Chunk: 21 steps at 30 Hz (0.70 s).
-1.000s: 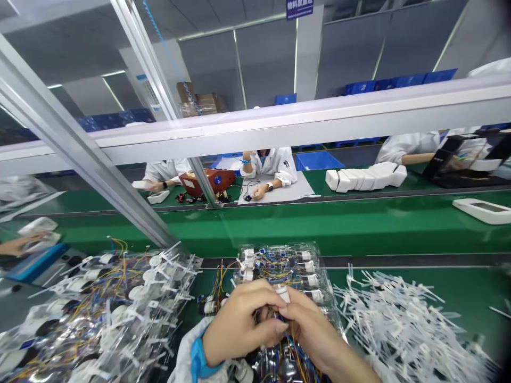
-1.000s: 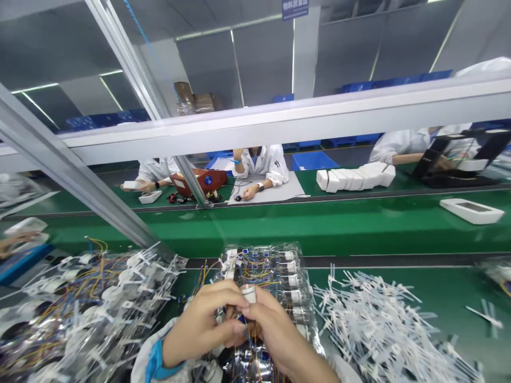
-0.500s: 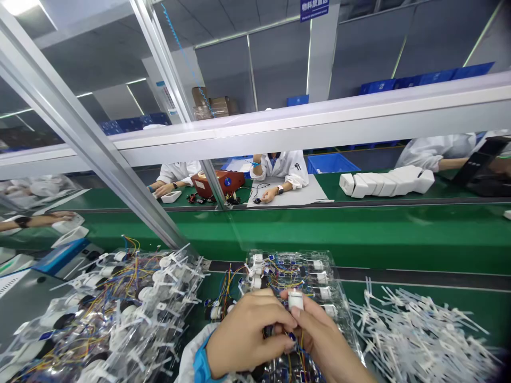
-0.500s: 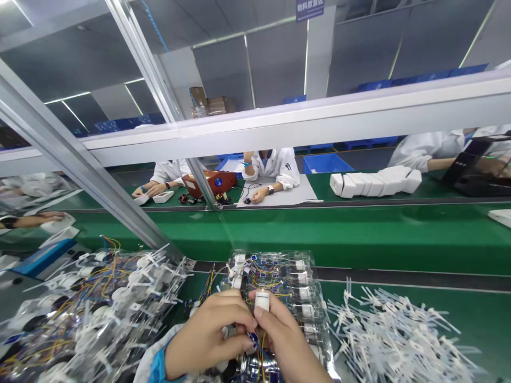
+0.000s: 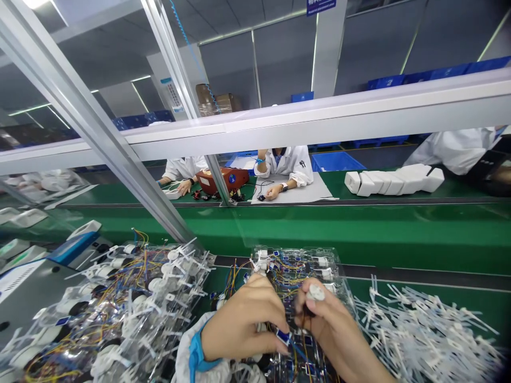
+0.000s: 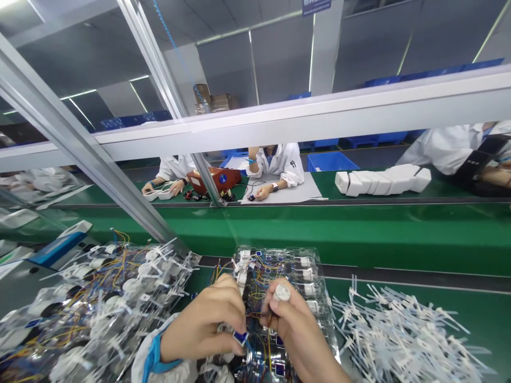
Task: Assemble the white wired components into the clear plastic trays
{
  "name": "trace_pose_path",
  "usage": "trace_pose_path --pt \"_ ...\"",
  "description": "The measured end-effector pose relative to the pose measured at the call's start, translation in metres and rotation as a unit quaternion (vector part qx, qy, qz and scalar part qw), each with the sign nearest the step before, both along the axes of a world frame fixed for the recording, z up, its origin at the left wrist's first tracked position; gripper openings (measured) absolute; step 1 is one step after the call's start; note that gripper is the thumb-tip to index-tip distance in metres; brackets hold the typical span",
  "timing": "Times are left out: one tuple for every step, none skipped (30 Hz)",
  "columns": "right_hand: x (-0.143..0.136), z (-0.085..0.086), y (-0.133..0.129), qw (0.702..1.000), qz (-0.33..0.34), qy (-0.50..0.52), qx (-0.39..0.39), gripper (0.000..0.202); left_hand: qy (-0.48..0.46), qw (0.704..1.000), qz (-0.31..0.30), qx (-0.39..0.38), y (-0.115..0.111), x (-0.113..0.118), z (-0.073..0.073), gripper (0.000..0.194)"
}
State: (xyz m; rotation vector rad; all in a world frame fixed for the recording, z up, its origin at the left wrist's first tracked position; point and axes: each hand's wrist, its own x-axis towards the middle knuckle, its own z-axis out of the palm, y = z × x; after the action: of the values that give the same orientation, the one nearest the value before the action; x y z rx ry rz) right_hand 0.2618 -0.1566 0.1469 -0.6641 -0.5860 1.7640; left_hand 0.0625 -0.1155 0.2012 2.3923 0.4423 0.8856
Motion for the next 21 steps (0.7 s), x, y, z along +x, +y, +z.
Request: trace_pose_path --pt "0.0014 -0.0010 0.0004 1.000 -0.010 0.010 0.006 0.021 -0.013 1.000 -0.017 -0.006 -0.0004 -0.0024 0.0027 0.032" --pt "0.0029 -0.0022 0.0003 1.000 -0.011 0.021 0.013 0.019 -0.022 0.999 -0.030 -0.013 -0.0009 -0.0044 0.0048 0.031" --pt "0.0045 -0.0033 -0.0003 0.999 -0.008 0.032 0.022 0.017 -0.027 0.999 -0.038 -0.020 -0.0014 -0.0059 0.0062 0.029" --pt "0.0061 -0.0042 -0.0014 0.999 -0.007 0.040 0.033 0.014 -0.029 0.999 -0.040 -0.024 -0.0017 -0.0069 0.0068 0.029" --pt "0.0076 -0.0047 -0.0027 0.998 -0.010 0.044 0.045 0.013 -0.027 0.999 -0.037 -0.025 -0.0020 -0.0073 0.0066 0.029" --pt "0.0088 -0.0047 -0.0042 0.997 -0.016 0.047 0.058 0.015 -0.023 0.999 -0.031 -0.026 -0.0021 -0.0072 0.0060 0.030" --pt "0.0097 -0.0042 -0.0056 0.996 -0.025 0.049 0.069 0.017 -0.017 0.999 -0.025 -0.025 -0.0020 -0.0067 0.0049 0.031" --pt "0.0103 -0.0035 -0.0069 0.995 -0.035 0.049 0.078 0.019 -0.011 0.999 -0.021 -0.023 -0.0018 -0.0061 0.0037 0.033" --pt "0.0105 -0.0026 -0.0079 0.994 -0.042 0.048 0.085 0.020 -0.006 1.000 -0.018 -0.021 -0.0015 -0.0053 0.0024 0.034" --pt "0.0103 -0.0018 -0.0086 0.994 -0.042 0.046 0.089 0.020 -0.003 1.000 -0.018 -0.020 -0.0012 -0.0045 0.0011 0.035" --pt "0.0100 -0.0013 -0.0089 0.994 -0.038 0.045 0.092 0.020 -0.003 1.000 -0.018 -0.019 -0.0008 -0.0038 0.0000 0.035" --pt "0.0095 -0.0013 -0.0089 0.994 -0.034 0.044 0.093 0.019 -0.005 1.000 -0.018 -0.019 -0.0005 -0.0032 -0.0010 0.036" --pt "0.0090 -0.0017 -0.0087 0.994 -0.029 0.045 0.091 0.019 -0.008 1.000 -0.020 -0.019 -0.0002 -0.0027 -0.0017 0.036" --pt "0.0085 -0.0025 -0.0082 0.995 -0.023 0.047 0.088 0.018 -0.009 1.000 -0.021 -0.021 0.0001 -0.0024 -0.0021 0.035" --pt "0.0082 -0.0036 -0.0075 0.995 -0.018 0.052 0.083 0.018 -0.011 0.999 -0.023 -0.023 0.0002 -0.0021 -0.0023 0.035" --pt "0.0082 -0.0046 -0.0067 0.995 -0.016 0.059 0.079 0.018 -0.010 0.999 -0.025 -0.024 0.0001 -0.0020 -0.0022 0.034" --pt "0.0082 -0.0053 -0.0058 0.995 -0.016 0.067 0.074 0.017 -0.010 0.999 -0.029 -0.026 -0.0001 -0.0021 -0.0017 0.033" --pt "0.0085 -0.0055 -0.0050 0.994 -0.016 0.077 0.070 0.018 -0.010 0.999 -0.034 -0.027 -0.0004 -0.0022 -0.0010 0.033" --pt "0.0089 -0.0049 -0.0044 0.994 -0.018 0.085 0.064 0.018 -0.010 0.999 -0.039 -0.029 -0.0010 -0.0026 -0.0001 0.032" --pt "0.0093 -0.0035 -0.0040 0.994 -0.023 0.088 0.060 0.019 -0.010 0.998 -0.046 -0.033 -0.0016 -0.0030 0.0010 0.031" --pt "0.0097 -0.0012 -0.0039 0.994 -0.027 0.086 0.055 0.020 -0.011 0.998 -0.053 -0.037 -0.0023 -0.0036 0.0021 0.030"
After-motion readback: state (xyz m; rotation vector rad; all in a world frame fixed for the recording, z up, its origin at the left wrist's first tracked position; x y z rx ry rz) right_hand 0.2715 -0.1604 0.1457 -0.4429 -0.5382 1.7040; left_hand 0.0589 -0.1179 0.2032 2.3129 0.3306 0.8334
